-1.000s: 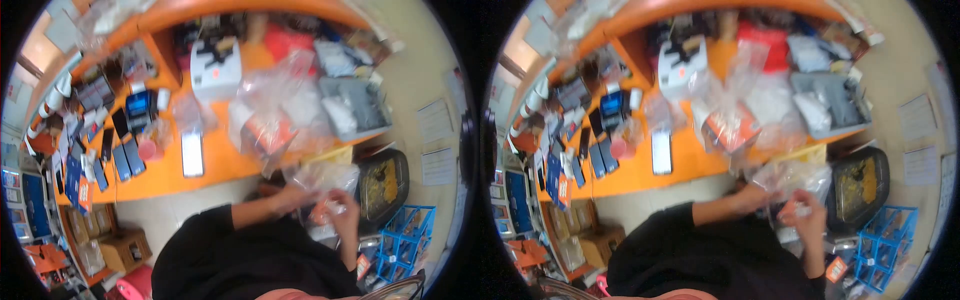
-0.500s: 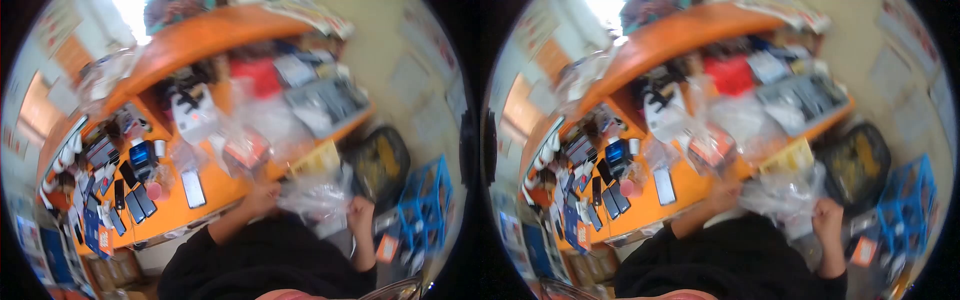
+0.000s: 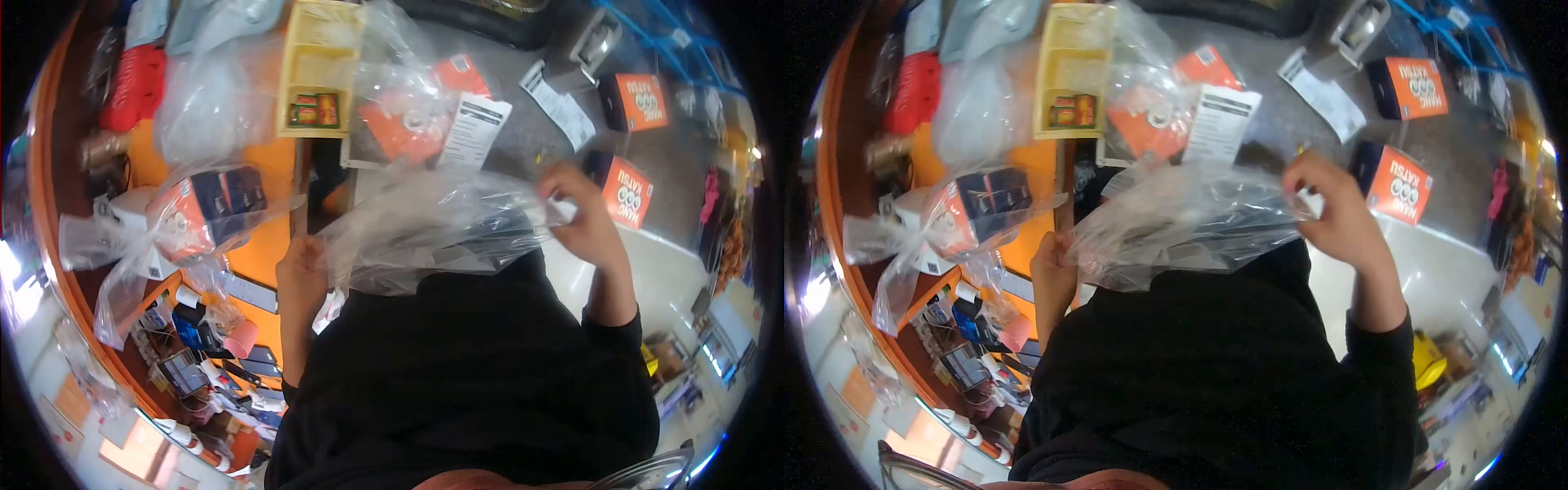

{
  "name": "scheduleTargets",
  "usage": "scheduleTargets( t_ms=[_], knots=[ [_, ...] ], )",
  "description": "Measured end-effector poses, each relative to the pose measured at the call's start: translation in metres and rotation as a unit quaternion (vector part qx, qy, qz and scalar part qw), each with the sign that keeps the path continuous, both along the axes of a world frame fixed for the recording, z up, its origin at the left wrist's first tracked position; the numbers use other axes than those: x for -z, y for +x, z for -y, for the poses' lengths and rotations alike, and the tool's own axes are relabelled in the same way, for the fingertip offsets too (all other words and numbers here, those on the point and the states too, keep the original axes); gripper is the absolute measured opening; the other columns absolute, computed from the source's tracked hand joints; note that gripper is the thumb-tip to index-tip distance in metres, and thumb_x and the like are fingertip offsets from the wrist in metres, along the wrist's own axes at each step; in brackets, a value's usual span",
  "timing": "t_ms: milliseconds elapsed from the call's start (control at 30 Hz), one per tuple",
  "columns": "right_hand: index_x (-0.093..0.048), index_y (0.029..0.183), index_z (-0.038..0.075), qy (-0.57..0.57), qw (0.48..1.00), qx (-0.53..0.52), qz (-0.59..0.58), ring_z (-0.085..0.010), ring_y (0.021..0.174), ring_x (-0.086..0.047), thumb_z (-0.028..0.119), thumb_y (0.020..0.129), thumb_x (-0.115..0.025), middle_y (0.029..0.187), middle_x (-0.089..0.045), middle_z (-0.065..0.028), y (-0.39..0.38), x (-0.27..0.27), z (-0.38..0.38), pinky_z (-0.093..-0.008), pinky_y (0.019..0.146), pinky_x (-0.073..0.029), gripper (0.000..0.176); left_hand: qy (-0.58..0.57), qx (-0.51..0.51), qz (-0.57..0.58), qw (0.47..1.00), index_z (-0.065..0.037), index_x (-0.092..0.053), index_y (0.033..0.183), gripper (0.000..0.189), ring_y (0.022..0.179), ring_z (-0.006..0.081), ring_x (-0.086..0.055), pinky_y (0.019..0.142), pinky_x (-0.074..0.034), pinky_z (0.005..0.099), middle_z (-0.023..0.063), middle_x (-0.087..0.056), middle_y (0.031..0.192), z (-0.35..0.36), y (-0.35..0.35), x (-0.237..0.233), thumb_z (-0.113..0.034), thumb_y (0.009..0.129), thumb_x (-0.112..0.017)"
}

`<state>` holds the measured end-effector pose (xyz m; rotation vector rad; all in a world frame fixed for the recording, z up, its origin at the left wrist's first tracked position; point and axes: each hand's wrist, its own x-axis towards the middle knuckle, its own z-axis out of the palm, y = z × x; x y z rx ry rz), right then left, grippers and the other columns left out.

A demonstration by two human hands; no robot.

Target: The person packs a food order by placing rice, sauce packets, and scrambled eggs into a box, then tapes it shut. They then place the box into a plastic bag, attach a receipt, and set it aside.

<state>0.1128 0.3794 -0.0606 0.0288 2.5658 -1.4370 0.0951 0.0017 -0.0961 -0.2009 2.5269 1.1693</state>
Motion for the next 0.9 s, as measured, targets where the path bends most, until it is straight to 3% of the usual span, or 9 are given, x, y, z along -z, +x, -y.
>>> scheduleTargets(
  t_ms=[33, 167, 400, 533, 567, 633, 700, 767, 900],
  knots=[
    [-0.054, 0.09, 0.003, -0.036, 0.995, -0.069, 0.069, -0.0212, 0.089, -0.055, -0.011, 0.058, -0.054, 0.091, -0.056, -0.0071, 0.006, 0.01, -0.01, -0.0286, 0.074, -0.043, 0.034, -0.052, 0.048, 0.025, 0.997, -0.004, -0.057, 0.085, 0.014, 0.051, 0.0161, -0.049, 0.048, -0.037, 0.0308, 0.0083, -0.046, 0.057, -0.003, -0.003, 0.004, 0.004, 0.075, -0.059],
    [-0.055, 0.089, 0.0, -0.046, 0.991, -0.062, 0.108, -0.0236, 0.084, -0.057, -0.012, 0.059, -0.051, 0.088, -0.058, -0.0098, 0.014, 0.027, -0.019, -0.0306, 0.071, -0.044, 0.033, -0.1, 0.153, 0.037, 0.982, -0.006, -0.06, 0.094, 0.017, 0.059, 0.0281, -0.058, 0.056, -0.044, 0.0341, 0.0169, -0.056, 0.069, -0.006, -0.01, 0.026, -0.001, 0.079, -0.055],
    [-0.055, 0.087, 0.0, -0.033, 0.995, -0.037, 0.089, -0.0246, 0.077, -0.06, -0.016, 0.059, -0.045, 0.081, -0.059, -0.0121, 0.032, 0.027, -0.071, -0.0297, 0.066, -0.044, 0.034, -0.144, 0.16, 0.158, 0.964, -0.005, -0.061, 0.093, 0.014, 0.062, 0.0275, -0.054, 0.06, -0.043, 0.0325, 0.0156, -0.054, 0.071, -0.042, -0.027, 0.01, -0.005, 0.08, -0.059],
    [-0.054, 0.082, -0.001, -0.005, 0.995, -0.028, 0.092, -0.0242, 0.076, -0.059, -0.018, 0.057, -0.043, 0.078, -0.058, -0.0119, 0.042, 0.016, -0.099, -0.0287, 0.066, -0.043, 0.032, 0.111, 0.17, 0.02, 0.979, 0.001, -0.059, 0.104, 0.027, 0.084, 0.0145, -0.051, 0.072, -0.041, 0.0266, 0.0091, -0.055, 0.092, -0.067, -0.059, 0.0, -0.009, 0.079, -0.06],
    [-0.054, 0.081, -0.001, 0.007, 0.996, -0.02, 0.089, -0.0225, 0.075, -0.059, -0.018, 0.058, -0.043, 0.076, -0.058, -0.0111, 0.046, 0.014, -0.105, -0.0282, 0.065, -0.043, 0.03, 0.105, 0.189, -0.047, 0.975, 0.001, -0.059, 0.108, 0.034, 0.086, 0.0174, -0.051, 0.074, -0.041, 0.0286, 0.0113, -0.054, 0.095, -0.075, -0.074, 0.003, -0.018, 0.08, -0.061],
    [-0.054, 0.08, -0.001, 0.02, 0.996, -0.021, 0.081, -0.021, 0.074, -0.059, -0.018, 0.059, -0.044, 0.075, -0.058, -0.0103, 0.049, 0.001, -0.117, -0.0282, 0.065, -0.043, 0.028, -0.186, 0.239, -0.196, 0.933, 0.0, -0.06, 0.111, 0.046, 0.083, 0.0268, -0.053, 0.078, -0.041, 0.0357, 0.0144, -0.055, 0.091, -0.111, -0.097, 0.022, -0.035, 0.081, -0.061],
    [-0.053, 0.076, -0.001, 0.039, 0.998, -0.003, 0.056, -0.0179, 0.07, -0.057, -0.016, 0.062, -0.045, 0.072, -0.056, -0.0088, 0.052, -0.011, -0.126, -0.0276, 0.065, -0.043, 0.022, -0.366, 0.29, -0.224, 0.856, -0.001, -0.063, 0.106, 0.054, 0.093, 0.037, -0.052, 0.084, -0.041, 0.0451, 0.0202, -0.057, 0.098, -0.142, -0.112, 0.046, -0.047, 0.077, -0.063],
    [-0.052, 0.075, -0.001, 0.057, 0.997, 0.009, 0.049, -0.017, 0.069, -0.056, -0.016, 0.063, -0.045, 0.071, -0.056, -0.0084, 0.062, -0.019, -0.139, -0.0265, 0.064, -0.042, 0.02, -0.319, 0.232, -0.384, 0.835, 0.003, -0.063, 0.1, 0.052, 0.096, 0.0406, -0.05, 0.085, -0.039, 0.0493, 0.0246, -0.057, 0.101, -0.177, -0.112, 0.051, -0.045, 0.081, -0.061],
    [-0.052, 0.074, -0.001, 0.069, 0.996, 0.035, 0.041, -0.0154, 0.068, -0.055, -0.015, 0.065, -0.045, 0.069, -0.055, -0.0079, 0.079, -0.025, -0.152, -0.0248, 0.064, -0.041, 0.018, -0.197, 0.186, -0.406, 0.873, 0.007, -0.059, 0.095, 0.045, 0.083, 0.0401, -0.054, 0.079, -0.044, 0.0483, 0.0256, -0.058, 0.088, -0.199, -0.13, 0.067, -0.037, 0.087, -0.053]
  ],
)
